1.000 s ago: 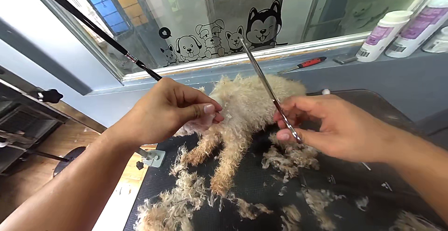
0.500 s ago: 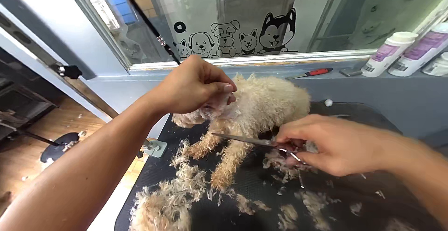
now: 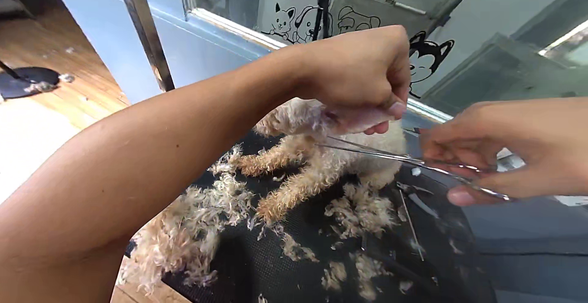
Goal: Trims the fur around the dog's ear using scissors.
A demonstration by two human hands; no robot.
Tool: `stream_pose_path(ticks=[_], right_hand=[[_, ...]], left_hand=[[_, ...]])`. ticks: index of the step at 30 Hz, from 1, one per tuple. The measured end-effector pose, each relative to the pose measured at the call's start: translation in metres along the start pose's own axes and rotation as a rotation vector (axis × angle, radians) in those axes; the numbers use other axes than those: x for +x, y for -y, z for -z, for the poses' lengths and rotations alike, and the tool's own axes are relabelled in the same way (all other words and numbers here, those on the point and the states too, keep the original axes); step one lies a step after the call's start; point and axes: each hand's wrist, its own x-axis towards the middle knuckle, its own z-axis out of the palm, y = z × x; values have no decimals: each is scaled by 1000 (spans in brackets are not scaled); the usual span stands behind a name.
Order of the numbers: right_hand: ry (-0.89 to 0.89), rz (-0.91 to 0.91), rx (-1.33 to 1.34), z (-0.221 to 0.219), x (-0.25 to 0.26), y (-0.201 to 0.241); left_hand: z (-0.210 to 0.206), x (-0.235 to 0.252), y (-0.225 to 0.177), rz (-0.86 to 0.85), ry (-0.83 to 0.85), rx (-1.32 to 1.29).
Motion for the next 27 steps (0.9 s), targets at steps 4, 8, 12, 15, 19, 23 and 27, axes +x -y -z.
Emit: stream_pose_path(ticks=[4,8,12,15,19,23,27], right_hand=[[-5,-4,-46,6,-1,-2],[-3,-10,-27,11,-5,0],[-48,-23,-28,13,-9,4],[-48,-53,-66,14,-10,12],[-22,-158,-54,17,-11,26],[-49,-137,-53,11,-15,18],[-12,-129,-43,7,-16,15]], left_hand=[[1,0,-1,-27,4,-7],[-1,-2,-2,-29,1,-26],[-1,-4,-4,-6,-6,-25],[-1,-4,-2,-7,-15,-38],[-1,-4,-1,-19,-29,-19],[-1,-3,-2,-7,-34,-23],[-1,0,0,9,-45,-38]])
